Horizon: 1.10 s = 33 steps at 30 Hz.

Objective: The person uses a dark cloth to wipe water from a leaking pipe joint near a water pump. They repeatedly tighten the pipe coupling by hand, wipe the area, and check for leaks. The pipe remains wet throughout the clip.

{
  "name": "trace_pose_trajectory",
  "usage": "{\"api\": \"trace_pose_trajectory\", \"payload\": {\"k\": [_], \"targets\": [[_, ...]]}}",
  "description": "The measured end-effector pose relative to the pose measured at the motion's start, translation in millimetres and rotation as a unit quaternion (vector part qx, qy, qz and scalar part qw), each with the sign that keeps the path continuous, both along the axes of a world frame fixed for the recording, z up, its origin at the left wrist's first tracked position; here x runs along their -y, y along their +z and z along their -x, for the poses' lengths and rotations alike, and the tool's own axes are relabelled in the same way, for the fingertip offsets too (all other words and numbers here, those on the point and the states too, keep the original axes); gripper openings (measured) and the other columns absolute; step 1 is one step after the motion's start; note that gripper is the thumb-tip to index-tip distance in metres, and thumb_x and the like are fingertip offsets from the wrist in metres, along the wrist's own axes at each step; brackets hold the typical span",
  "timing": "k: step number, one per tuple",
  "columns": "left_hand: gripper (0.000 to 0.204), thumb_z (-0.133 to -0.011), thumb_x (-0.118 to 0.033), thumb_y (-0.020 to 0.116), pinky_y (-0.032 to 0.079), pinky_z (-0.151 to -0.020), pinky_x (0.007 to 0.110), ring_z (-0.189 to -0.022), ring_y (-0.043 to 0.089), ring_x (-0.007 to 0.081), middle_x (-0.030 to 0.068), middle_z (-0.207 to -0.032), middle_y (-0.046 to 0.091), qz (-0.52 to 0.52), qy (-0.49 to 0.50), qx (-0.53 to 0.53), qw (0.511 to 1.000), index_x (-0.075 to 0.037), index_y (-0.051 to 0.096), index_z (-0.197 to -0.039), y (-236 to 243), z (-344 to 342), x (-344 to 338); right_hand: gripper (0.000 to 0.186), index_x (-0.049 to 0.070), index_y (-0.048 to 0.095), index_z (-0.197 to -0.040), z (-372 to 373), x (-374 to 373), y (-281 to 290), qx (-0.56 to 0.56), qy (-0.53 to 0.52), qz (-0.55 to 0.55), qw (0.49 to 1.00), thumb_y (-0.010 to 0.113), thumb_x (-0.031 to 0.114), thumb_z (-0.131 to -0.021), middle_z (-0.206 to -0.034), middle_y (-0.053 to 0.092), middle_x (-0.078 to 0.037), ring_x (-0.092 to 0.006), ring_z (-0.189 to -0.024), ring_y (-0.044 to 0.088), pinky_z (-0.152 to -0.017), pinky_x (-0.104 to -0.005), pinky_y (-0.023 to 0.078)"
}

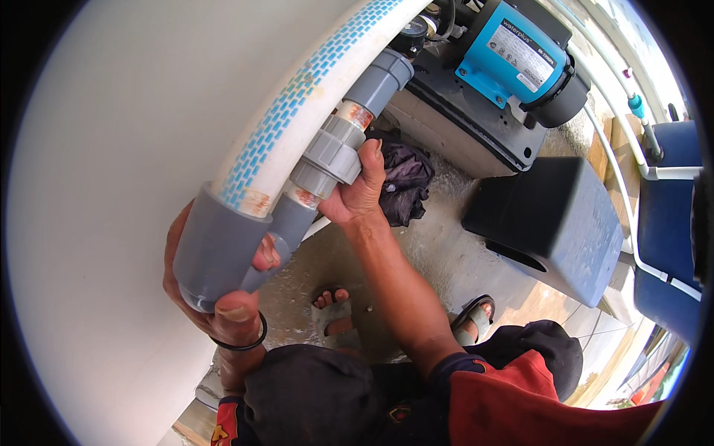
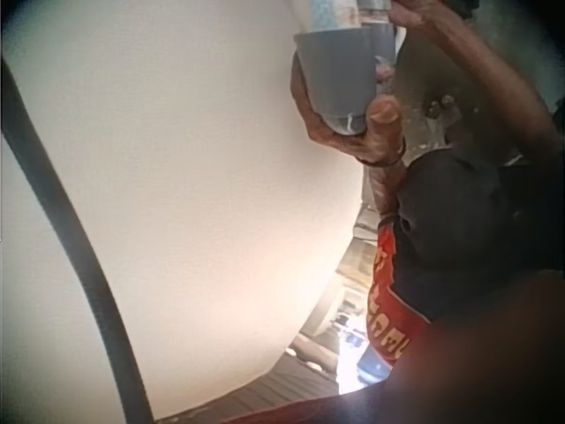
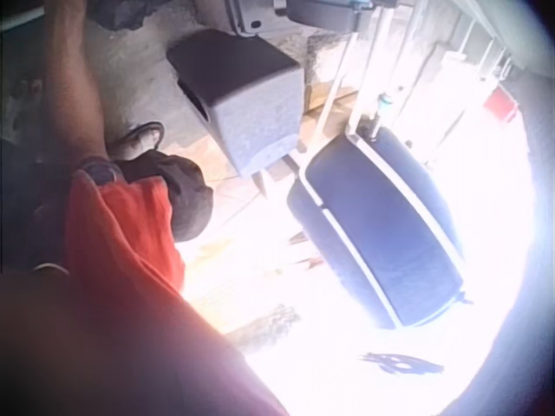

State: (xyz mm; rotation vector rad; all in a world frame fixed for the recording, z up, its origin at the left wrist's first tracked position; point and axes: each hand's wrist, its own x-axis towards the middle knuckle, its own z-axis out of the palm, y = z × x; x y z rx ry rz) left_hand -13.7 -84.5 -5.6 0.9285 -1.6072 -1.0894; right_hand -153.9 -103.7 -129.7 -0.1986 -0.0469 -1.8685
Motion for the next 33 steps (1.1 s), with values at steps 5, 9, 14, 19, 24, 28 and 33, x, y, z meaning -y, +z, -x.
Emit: {"api": "trace_pose_trajectory", "payload": {"k": [5, 9, 14, 19, 24, 28, 33], "targets": [[0.102, -0.072, -0.079, 0.069, 0.051, -0.059, 0.029, -0.064, 0.061, 0.0143, 0.0054, -0.073, 0.06, -0.009, -0.03, -0.027, 0.999, 0.013, 0.052, -0.114, -4.6, -3.4, 3.7, 0.076, 0.005, 0.048, -0.136, 0.9, 0.8, 1.6, 0.006, 0.007, 0.001, 1.0, 0.079, 0.044, -0.078, -0.127, 0.056, -0.02, -0.0351, -0.118, 0.058, -0.103, -0.0496, 0.049], [0.096, -0.073, -0.075, 0.072, 0.05, -0.058, 0.029, -0.064, 0.06, 0.0149, 0.0066, -0.075, 0.06, -0.022, -0.058, -0.073, 0.995, 0.011, 0.052, -0.109, -18.7, -8.6, 6.2, 0.068, 0.002, 0.053, -0.13, 2.5, -0.3, 1.5, 0.001, -0.003, -0.041, 0.999, 0.077, 0.04, -0.078, -0.12, 0.058, -0.018, -0.0326, -0.111, 0.06, -0.097, -0.0463, 0.053], [0.082, -0.075, -0.08, 0.062, 0.044, -0.065, 0.034, -0.064, 0.055, 0.0173, 0.0057, -0.072, 0.054, -0.003, -0.069, -0.057, 0.996, 0.001, 0.053, -0.089, -29.8, -12.0, 6.0, 0.069, 0.002, 0.053, -0.129, 2.7, -0.8, 1.5, -0.003, 0.01, -0.042, 0.999, 0.077, 0.04, -0.077, -0.118, 0.059, -0.018, -0.0323, -0.11, 0.061, -0.097, -0.0453, 0.053], [0.078, -0.08, -0.082, 0.055, 0.042, -0.068, 0.036, -0.062, 0.052, 0.0184, 0.0052, -0.07, 0.051, -0.002, -0.064, -0.019, 0.998, -0.004, 0.054, -0.079, -18.6, -8.5, 4.4, 0.074, 0.001, 0.052, -0.13, 2.0, 0.7, 0.5, 0.061, 0.029, 0.099, 0.993, 0.084, 0.036, -0.073, -0.117, 0.06, -0.018, -0.0315, -0.109, 0.062, -0.097, -0.0428, 0.054], [0.076, -0.083, -0.079, 0.054, 0.044, -0.067, 0.036, -0.06, 0.052, 0.0187, 0.0059, -0.07, 0.052, 0.008, -0.053, -0.006, 0.999, -0.003, 0.055, -0.079, -4.6, -2.5, 6.2, 0.075, -0.001, 0.051, -0.129, 1.3, 0.4, -0.8, -0.022, 0.016, 0.021, 0.999, 0.084, 0.034, -0.072, -0.116, 0.062, -0.018, -0.0313, -0.106, 0.065, -0.092, -0.0412, 0.056], [0.077, -0.082, -0.08, 0.055, 0.043, -0.067, 0.036, -0.061, 0.053, 0.0186, 0.0059, -0.07, 0.052, 0.0, -0.046, -0.009, 0.999, -0.003, 0.055, -0.079, -5.2, -2.6, 7.1, 0.072, -0.001, 0.052, -0.128, -0.8, -1.2, -0.1, -0.021, -0.006, -0.012, 1.0, 0.083, 0.034, -0.073, -0.114, 0.063, -0.019, -0.0314, -0.102, 0.066, -0.088, -0.0414, 0.057], [0.077, -0.08, -0.081, 0.056, 0.042, -0.067, 0.035, -0.061, 0.052, 0.018, 0.0049, -0.07, 0.052, -0.012, -0.054, -0.034, 0.998, -0.004, 0.055, -0.08, -20.8, -10.2, 9.3, 0.071, -0.002, 0.052, -0.127, -2.2, -3.7, -0.7, -0.026, -0.015, -0.052, 0.998, 0.081, 0.033, -0.072, -0.112, 0.063, -0.02, -0.0322, -0.1, 0.066, -0.086, -0.0415, 0.057]]}}
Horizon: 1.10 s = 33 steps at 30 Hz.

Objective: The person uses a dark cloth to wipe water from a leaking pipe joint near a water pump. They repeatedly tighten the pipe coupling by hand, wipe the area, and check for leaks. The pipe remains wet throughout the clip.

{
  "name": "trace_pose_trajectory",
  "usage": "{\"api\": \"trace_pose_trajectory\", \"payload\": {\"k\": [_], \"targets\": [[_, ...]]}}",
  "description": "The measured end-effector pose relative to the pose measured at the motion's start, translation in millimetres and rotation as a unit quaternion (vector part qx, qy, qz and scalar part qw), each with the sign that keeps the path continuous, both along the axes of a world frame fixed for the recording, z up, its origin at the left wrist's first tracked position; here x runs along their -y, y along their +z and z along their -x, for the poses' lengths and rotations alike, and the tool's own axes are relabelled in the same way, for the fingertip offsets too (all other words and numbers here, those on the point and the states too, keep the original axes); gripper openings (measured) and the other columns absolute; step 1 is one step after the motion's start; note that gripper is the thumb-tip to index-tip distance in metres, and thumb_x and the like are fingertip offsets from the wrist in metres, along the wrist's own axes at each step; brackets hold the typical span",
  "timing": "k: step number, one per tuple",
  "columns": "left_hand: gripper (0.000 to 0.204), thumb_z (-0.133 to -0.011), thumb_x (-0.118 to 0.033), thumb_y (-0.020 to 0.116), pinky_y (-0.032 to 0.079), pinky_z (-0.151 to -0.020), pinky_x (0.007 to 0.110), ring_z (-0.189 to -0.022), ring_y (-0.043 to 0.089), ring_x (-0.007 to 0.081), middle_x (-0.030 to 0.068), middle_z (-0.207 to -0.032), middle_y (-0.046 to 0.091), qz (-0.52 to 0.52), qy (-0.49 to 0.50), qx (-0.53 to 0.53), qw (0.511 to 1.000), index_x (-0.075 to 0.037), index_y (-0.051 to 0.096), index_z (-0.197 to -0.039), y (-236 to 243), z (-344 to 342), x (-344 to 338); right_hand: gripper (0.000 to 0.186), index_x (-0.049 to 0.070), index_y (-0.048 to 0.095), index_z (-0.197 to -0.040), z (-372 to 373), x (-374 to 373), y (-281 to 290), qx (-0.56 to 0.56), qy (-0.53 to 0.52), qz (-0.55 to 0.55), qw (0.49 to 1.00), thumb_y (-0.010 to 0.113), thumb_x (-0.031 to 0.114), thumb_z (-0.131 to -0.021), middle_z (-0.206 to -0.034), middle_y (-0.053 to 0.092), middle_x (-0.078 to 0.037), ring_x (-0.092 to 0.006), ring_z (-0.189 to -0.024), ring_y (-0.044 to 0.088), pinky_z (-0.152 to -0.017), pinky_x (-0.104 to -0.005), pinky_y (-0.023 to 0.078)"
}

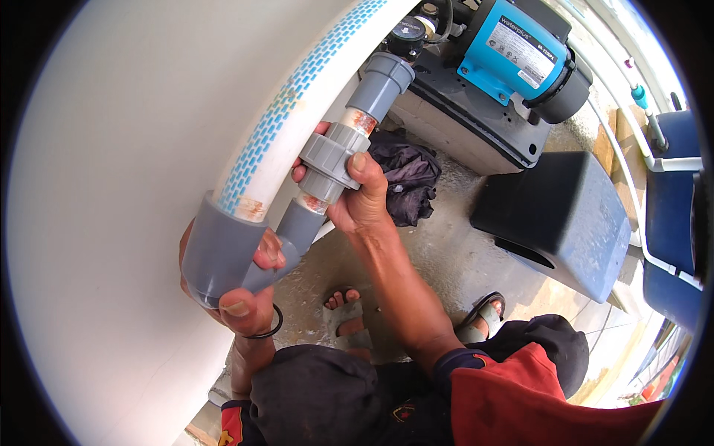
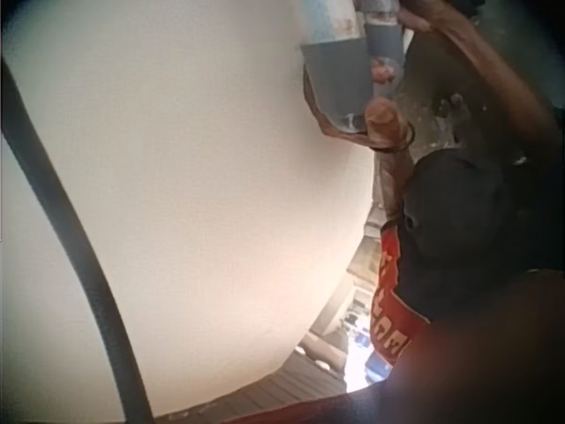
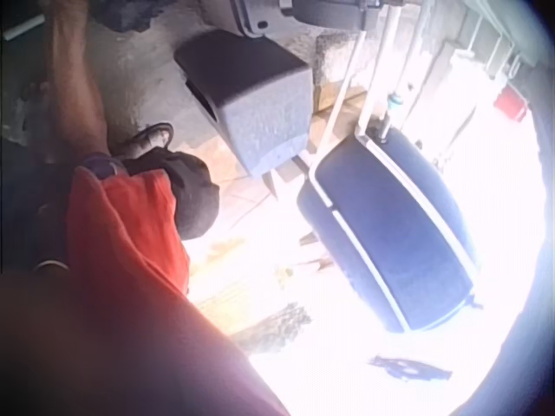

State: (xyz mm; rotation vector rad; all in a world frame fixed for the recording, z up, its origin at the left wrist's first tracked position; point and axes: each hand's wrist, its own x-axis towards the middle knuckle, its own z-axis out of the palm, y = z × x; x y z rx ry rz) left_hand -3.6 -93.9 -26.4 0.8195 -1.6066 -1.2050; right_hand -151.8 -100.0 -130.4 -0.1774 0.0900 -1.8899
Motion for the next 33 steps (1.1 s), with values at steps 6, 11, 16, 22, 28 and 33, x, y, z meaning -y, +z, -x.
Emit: {"api": "trace_pose_trajectory", "payload": {"k": [6, 11, 16, 22, 28, 33], "targets": [[0.08, -0.076, -0.083, 0.057, 0.042, -0.066, 0.034, -0.06, 0.051, 0.0172, 0.0042, -0.07, 0.051, 0.047, -0.02, 0.003, 0.999, -0.004, 0.055, -0.083, -15.9, -4.9, -2.7, 0.071, 0.0, 0.053, -0.127, 0.2, 2.2, -4.1, 0.009, 0.007, 0.038, 0.999, 0.082, 0.033, -0.072, -0.114, 0.062, -0.019, -0.0318, -0.102, 0.065, -0.085, -0.0402, 0.057], [0.081, -0.074, -0.082, 0.063, 0.045, -0.063, 0.034, -0.06, 0.053, 0.016, 0.0042, -0.071, 0.052, 0.054, 0.028, -0.004, 0.998, -0.002, 0.054, -0.085, -11.0, 3.0, -11.4, 0.072, 0.001, 0.054, -0.128, -0.5, 3.7, -3.2, 0.015, 0.009, 0.053, 0.998, 0.083, 0.034, -0.071, -0.113, 0.062, -0.018, -0.031, -0.102, 0.065, -0.085, -0.0391, 0.057], [0.081, -0.074, -0.078, 0.067, 0.047, -0.057, 0.031, -0.062, 0.056, 0.0154, 0.005, -0.073, 0.054, 0.114, 0.077, 0.025, 0.99, 0.001, 0.054, -0.088, -7.0, 8.8, -19.3, 0.077, 0.001, 0.054, -0.128, -3.0, 6.2, -7.7, 0.035, 0.014, 0.07, 0.997, 0.084, 0.038, -0.067, -0.111, 0.063, -0.018, -0.0299, -0.099, 0.065, -0.083, -0.0382, 0.057], [0.104, -0.069, -0.073, 0.076, 0.057, -0.074, 0.034, -0.083, 0.07, 0.0212, 0.0157, -0.102, 0.069, 0.113, 0.03, 0.1, 0.988, 0.008, 0.05, -0.129, -15.3, -15.3, -24.7, 0.09, 0.002, 0.052, -0.135, -8.2, 17.3, -32.6, 0.046, 0.04, 0.129, 0.99, 0.087, 0.046, -0.064, -0.122, 0.063, -0.016, -0.0312, -0.108, 0.065, -0.093, -0.0462, 0.056], [0.103, -0.069, -0.069, 0.079, 0.057, -0.076, 0.035, -0.092, 0.07, 0.0243, 0.0164, -0.11, 0.067, 0.153, -0.001, 0.148, 0.977, 0.007, 0.049, -0.131, -18.6, -25.7, -24.1, 0.093, 0.001, 0.05, -0.136, -12.9, 27.8, -39.1, 0.072, 0.045, 0.167, 0.982, 0.086, 0.047, -0.064, -0.123, 0.061, -0.016, -0.0322, -0.109, 0.065, -0.097, -0.0473, 0.055], [0.094, -0.073, -0.063, 0.08, 0.056, -0.07, 0.031, -0.077, 0.068, 0.0188, 0.013, -0.091, 0.067, 0.087, 0.057, 0.057, 0.993, 0.008, 0.048, -0.125, -7.4, -5.6, -25.2, 0.081, 0.001, 0.051, -0.131, -8.8, 8.6, -19.0, 0.064, 0.017, 0.08, 0.995, 0.084, 0.039, -0.067, -0.112, 0.064, -0.015, -0.0285, -0.097, 0.067, -0.084, -0.0396, 0.057]]}}
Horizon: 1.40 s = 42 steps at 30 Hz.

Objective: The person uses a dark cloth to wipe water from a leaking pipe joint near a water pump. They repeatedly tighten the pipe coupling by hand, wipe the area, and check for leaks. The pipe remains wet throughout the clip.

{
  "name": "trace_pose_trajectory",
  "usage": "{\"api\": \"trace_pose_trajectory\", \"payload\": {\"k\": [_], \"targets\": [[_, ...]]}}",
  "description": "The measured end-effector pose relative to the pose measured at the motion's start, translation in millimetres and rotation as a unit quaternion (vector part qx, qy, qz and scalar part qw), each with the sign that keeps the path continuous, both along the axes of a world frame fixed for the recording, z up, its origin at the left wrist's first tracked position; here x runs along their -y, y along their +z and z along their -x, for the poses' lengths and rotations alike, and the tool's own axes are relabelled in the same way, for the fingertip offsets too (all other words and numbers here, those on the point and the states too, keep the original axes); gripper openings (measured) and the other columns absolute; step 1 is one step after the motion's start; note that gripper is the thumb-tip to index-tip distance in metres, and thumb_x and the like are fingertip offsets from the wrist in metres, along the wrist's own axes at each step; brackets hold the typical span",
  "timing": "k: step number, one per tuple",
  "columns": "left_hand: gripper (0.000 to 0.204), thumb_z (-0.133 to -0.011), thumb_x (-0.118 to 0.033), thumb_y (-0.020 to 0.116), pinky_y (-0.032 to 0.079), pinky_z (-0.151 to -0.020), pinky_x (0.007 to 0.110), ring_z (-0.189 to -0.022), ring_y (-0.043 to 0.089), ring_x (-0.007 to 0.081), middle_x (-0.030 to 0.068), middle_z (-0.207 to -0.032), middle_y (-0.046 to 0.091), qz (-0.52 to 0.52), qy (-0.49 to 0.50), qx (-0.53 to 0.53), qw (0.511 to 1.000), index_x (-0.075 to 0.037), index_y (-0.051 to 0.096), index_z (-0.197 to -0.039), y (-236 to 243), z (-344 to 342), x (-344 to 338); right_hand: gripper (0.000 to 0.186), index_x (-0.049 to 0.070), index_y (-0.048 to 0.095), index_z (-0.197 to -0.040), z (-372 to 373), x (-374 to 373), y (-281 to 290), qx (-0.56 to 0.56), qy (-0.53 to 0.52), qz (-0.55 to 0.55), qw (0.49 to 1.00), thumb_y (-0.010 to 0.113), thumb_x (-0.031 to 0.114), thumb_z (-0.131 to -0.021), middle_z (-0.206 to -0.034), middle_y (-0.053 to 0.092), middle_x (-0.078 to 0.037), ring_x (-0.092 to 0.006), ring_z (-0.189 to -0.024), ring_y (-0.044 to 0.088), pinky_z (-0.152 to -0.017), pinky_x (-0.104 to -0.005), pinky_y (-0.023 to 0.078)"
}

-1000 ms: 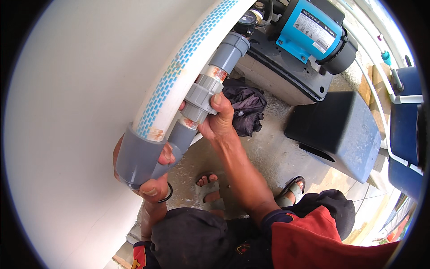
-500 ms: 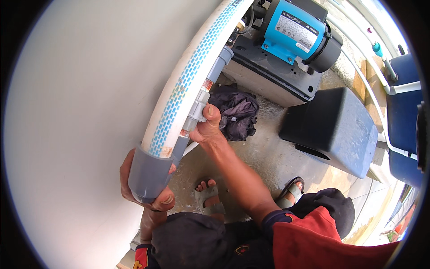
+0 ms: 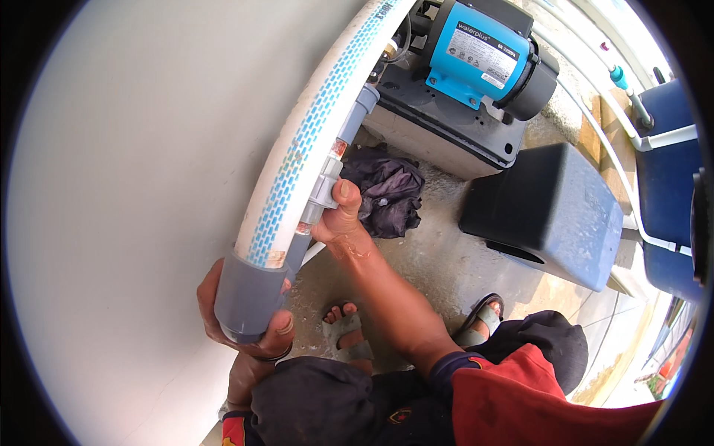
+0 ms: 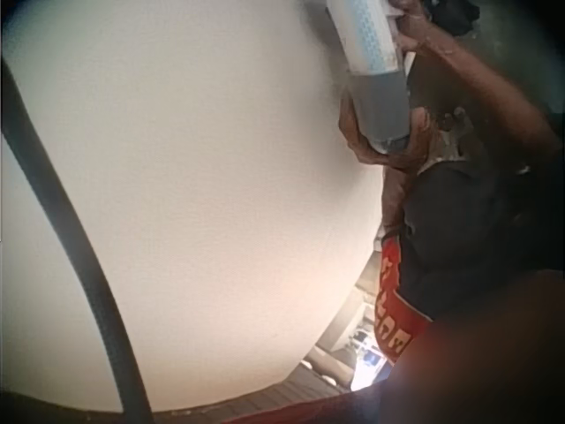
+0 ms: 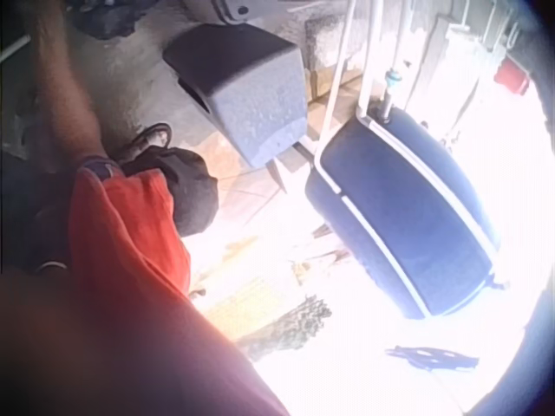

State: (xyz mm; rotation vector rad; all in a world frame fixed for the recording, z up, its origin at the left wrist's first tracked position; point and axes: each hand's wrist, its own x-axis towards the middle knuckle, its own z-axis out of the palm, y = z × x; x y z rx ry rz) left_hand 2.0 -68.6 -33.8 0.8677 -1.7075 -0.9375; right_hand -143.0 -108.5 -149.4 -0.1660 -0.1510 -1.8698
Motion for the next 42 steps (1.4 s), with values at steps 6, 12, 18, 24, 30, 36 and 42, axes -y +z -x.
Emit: {"api": "trace_pose_trajectory", "payload": {"k": [6, 12, 18, 24, 30, 36, 42], "targets": [[0.072, -0.082, -0.066, 0.068, 0.047, -0.061, 0.033, -0.061, 0.054, 0.0154, 0.0052, -0.074, 0.052, -0.012, 0.001, -0.044, 0.999, 0.0, 0.048, -0.103, 10.8, 17.5, 9.3, 0.07, -0.001, 0.052, -0.126, 7.1, -9.2, 20.8, -0.046, -0.013, -0.051, 0.998, 0.08, 0.033, -0.072, -0.111, 0.062, -0.018, -0.0295, -0.101, 0.065, -0.086, -0.0389, 0.056], [0.077, -0.082, -0.062, 0.073, 0.051, -0.058, 0.034, -0.058, 0.057, 0.0169, 0.0068, -0.07, 0.054, -0.066, -0.049, -0.11, 0.99, 0.004, 0.044, -0.109, 10.0, 11.6, 28.8, 0.066, -0.001, 0.05, -0.127, 6.3, -13.5, 30.5, -0.088, -0.045, -0.125, 0.987, 0.077, 0.033, -0.077, -0.11, 0.063, -0.019, -0.0296, -0.098, 0.067, -0.087, -0.0402, 0.057], [0.068, -0.082, -0.073, 0.062, 0.042, -0.066, 0.036, -0.058, 0.051, 0.016, 0.003, -0.064, 0.048, -0.126, -0.052, -0.084, 0.987, -0.006, 0.052, -0.078, 11.3, 5.3, 38.9, 0.057, 0.001, 0.05, -0.125, 7.5, -22.8, 47.3, -0.14, -0.043, -0.225, 0.963, 0.071, 0.031, -0.082, -0.109, 0.064, -0.018, -0.0278, -0.095, 0.067, -0.081, -0.0386, 0.057], [0.068, -0.082, -0.073, 0.06, 0.042, -0.067, 0.036, -0.058, 0.051, 0.0157, 0.003, -0.064, 0.048, -0.161, -0.067, -0.101, 0.98, -0.006, 0.052, -0.078, 12.5, 3.1, 44.8, 0.051, 0.002, 0.05, -0.123, 7.5, -24.9, 54.4, -0.165, -0.038, -0.27, 0.948, 0.068, 0.03, -0.084, -0.109, 0.064, -0.018, -0.0264, -0.092, 0.068, -0.077, -0.0394, 0.057], [0.07, -0.08, -0.073, 0.064, 0.043, -0.066, 0.036, -0.059, 0.052, 0.0163, 0.0037, -0.067, 0.05, -0.075, -0.031, -0.057, 0.995, -0.004, 0.052, -0.082, 9.3, 8.5, 26.8, 0.057, 0.001, 0.048, -0.13, 7.5, -22.8, 27.7, -0.125, -0.022, -0.166, 0.978, 0.069, 0.03, -0.086, -0.117, 0.063, -0.02, -0.0314, -0.103, 0.066, -0.09, -0.0437, 0.055], [0.088, -0.074, -0.07, 0.075, 0.05, -0.06, 0.033, -0.06, 0.059, 0.0172, 0.0058, -0.072, 0.056, -0.056, -0.029, -0.07, 0.996, 0.004, 0.045, -0.112, 11.0, 13.2, 18.0, 0.067, 0.001, 0.048, -0.135, 37.8, -26.7, -19.6, -0.139, 0.093, -0.094, 0.981, 0.077, 0.028, -0.081, -0.118, 0.064, -0.018, -0.032, -0.105, 0.067, -0.091, -0.047, 0.056], [0.08, -0.08, -0.067, 0.07, 0.047, -0.057, 0.031, -0.058, 0.053, 0.0148, 0.0057, -0.071, 0.052, -0.003, -0.004, -0.07, 0.998, 0.001, 0.044, -0.113, 10.6, 22.0, 13.7, 0.037, 0.006, 0.068, -0.108, 39.5, -53.8, -43.0, -0.854, -0.052, -0.388, 0.343, 0.077, 0.02, -0.076, -0.096, 0.07, -0.021, -0.0362, -0.082, 0.071, -0.071, -0.05, 0.057]]}}
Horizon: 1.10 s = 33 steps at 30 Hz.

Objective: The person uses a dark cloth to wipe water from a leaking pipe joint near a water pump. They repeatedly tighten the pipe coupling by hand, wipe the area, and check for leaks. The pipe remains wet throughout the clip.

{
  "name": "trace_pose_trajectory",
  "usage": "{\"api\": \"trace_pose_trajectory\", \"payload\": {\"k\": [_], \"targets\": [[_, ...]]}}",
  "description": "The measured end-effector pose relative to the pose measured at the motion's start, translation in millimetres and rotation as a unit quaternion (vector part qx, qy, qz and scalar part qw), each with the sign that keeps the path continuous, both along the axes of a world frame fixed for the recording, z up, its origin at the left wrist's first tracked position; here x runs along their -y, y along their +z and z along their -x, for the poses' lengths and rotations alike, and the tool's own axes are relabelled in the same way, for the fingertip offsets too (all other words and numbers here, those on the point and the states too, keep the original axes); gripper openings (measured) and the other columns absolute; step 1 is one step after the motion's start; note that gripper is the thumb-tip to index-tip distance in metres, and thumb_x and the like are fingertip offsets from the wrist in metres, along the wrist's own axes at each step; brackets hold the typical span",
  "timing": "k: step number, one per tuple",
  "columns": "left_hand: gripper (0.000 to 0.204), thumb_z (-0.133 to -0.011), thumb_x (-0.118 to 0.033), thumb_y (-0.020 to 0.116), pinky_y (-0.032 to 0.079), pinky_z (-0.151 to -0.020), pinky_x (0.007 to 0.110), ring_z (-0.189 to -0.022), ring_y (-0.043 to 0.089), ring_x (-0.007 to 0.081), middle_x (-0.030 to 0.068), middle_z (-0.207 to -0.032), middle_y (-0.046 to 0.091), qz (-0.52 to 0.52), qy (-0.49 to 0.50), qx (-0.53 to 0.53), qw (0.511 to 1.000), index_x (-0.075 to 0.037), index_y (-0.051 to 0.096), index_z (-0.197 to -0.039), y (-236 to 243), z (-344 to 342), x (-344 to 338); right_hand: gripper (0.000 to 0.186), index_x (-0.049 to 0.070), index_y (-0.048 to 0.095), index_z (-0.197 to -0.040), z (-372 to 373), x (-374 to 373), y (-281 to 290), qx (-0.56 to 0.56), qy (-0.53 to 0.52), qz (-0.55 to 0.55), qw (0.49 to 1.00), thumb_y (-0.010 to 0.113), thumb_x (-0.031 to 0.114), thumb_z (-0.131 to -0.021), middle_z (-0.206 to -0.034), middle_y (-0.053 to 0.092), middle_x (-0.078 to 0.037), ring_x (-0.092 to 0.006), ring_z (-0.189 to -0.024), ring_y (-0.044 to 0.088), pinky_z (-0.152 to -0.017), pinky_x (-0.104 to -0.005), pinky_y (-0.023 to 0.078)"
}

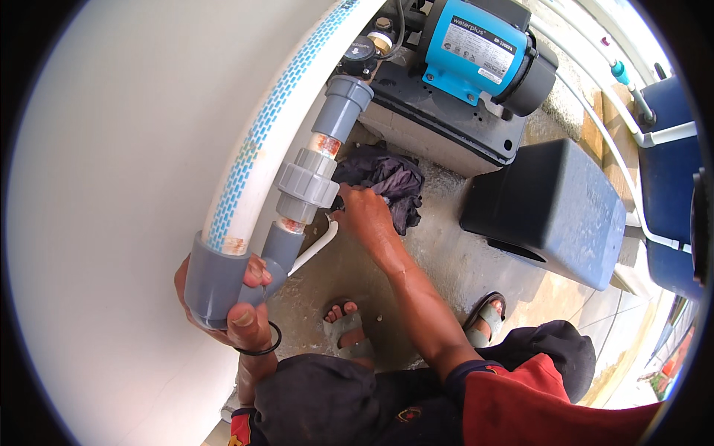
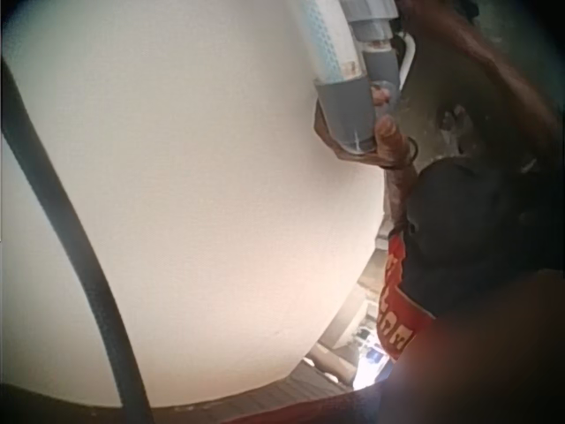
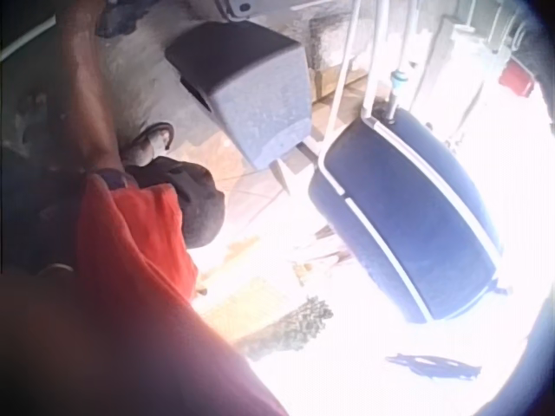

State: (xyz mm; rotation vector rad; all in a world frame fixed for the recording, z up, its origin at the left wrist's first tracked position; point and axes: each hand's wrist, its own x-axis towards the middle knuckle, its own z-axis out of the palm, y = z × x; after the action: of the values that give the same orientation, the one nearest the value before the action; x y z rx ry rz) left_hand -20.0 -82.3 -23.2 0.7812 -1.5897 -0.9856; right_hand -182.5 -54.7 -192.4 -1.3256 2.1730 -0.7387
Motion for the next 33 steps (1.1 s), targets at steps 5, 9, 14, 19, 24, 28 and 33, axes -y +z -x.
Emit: {"api": "trace_pose_trajectory", "payload": {"k": [5, 9, 14, 19, 24, 28, 33], "targets": [[0.085, -0.079, -0.069, 0.069, 0.048, -0.058, 0.032, -0.06, 0.054, 0.0147, 0.0052, -0.072, 0.053, -0.006, -0.004, 0.003, 1.0, 0.003, 0.043, -0.117, 1.3, 0.0, -0.3, 0.031, 0.003, 0.066, -0.113, 8.0, 11.0, 16.6, 0.435, -0.105, 0.18, 0.876, 0.061, 0.029, -0.097, -0.098, 0.07, -0.011, -0.0284, -0.09, 0.069, -0.079, -0.0459, 0.055], [0.086, -0.079, -0.071, 0.068, 0.048, -0.058, 0.033, -0.06, 0.053, 0.0145, 0.0051, -0.072, 0.054, -0.017, -0.001, 0.009, 1.0, 0.002, 0.043, -0.118, 1.9, -1.0, -0.1, 0.047, 0.003, 0.057, -0.127, 3.7, 23.3, 43.3, 0.686, -0.123, 0.238, 0.676, 0.038, 0.041, -0.108, -0.114, 0.065, -0.009, -0.0252, -0.106, 0.064, -0.091, -0.0429, 0.052], [0.084, -0.078, -0.074, 0.067, 0.047, -0.062, 0.034, -0.06, 0.053, 0.0149, 0.0041, -0.072, 0.053, -0.029, -0.003, 0.009, 1.0, 0.001, 0.048, -0.111, 1.6, -3.6, 2.6, 0.064, -0.002, 0.048, -0.135, -20.5, 31.9, 66.7, 0.851, -0.154, 0.218, 0.452, 0.036, 0.053, -0.105, -0.125, 0.061, -0.02, -0.0315, -0.115, 0.061, -0.1, -0.0472, 0.05], [0.075, -0.079, -0.076, 0.064, 0.045, -0.068, 0.037, -0.063, 0.054, 0.0169, 0.0035, -0.072, 0.052, -0.078, -0.042, 0.004, 0.996, -0.002, 0.056, -0.091, 1.7, -14.3, 11.7, 0.075, -0.004, 0.051, -0.126, -24.6, 40.7, 75.7, 0.919, -0.123, 0.231, 0.296, 0.034, 0.064, -0.1, -0.121, 0.06, -0.025, -0.036, -0.113, 0.061, -0.098, -0.0477, 0.051], [0.072, -0.08, -0.075, 0.064, 0.045, -0.068, 0.038, -0.064, 0.054, 0.0177, 0.0041, -0.073, 0.054, -0.114, -0.064, -0.034, 0.991, -0.003, 0.057, -0.083, 0.2, -18.5, 20.9, 0.083, -0.004, 0.053, -0.119, -28.4, 37.5, 90.0, 0.888, -0.137, 0.268, 0.348, 0.032, 0.073, -0.096, -0.116, 0.06, -0.024, -0.0354, -0.109, 0.061, -0.094, -0.0453, 0.053], [0.091, -0.075, -0.068, 0.075, 0.052, -0.062, 0.034, -0.064, 0.06, 0.017, 0.0069, -0.074, 0.058, -0.089, -0.05, -0.044, 0.994, 0.006, 0.044, -0.117, 1.4, -13.0, 13.4, 0.082, -0.002, 0.053, -0.123, -29.8, 34.3, 88.9, 0.858, -0.128, 0.274, 0.415, 0.031, 0.073, -0.096, -0.118, 0.061, -0.021, -0.0344, -0.11, 0.061, -0.094, -0.0462, 0.053], [0.093, -0.073, -0.064, 0.08, 0.053, -0.064, 0.034, -0.067, 0.061, 0.0171, 0.0078, -0.075, 0.06, -0.06, -0.029, -0.042, 0.997, 0.007, 0.045, -0.121, 4.2, -6.4, 1.7, 0.07, 0.003, 0.052, -0.13, -22.4, 34.9, 48.7, 0.753, -0.149, 0.312, 0.559, 0.034, 0.064, -0.101, -0.123, 0.062, -0.015, -0.0308, -0.11, 0.063, -0.093, -0.0472, 0.052]]}}
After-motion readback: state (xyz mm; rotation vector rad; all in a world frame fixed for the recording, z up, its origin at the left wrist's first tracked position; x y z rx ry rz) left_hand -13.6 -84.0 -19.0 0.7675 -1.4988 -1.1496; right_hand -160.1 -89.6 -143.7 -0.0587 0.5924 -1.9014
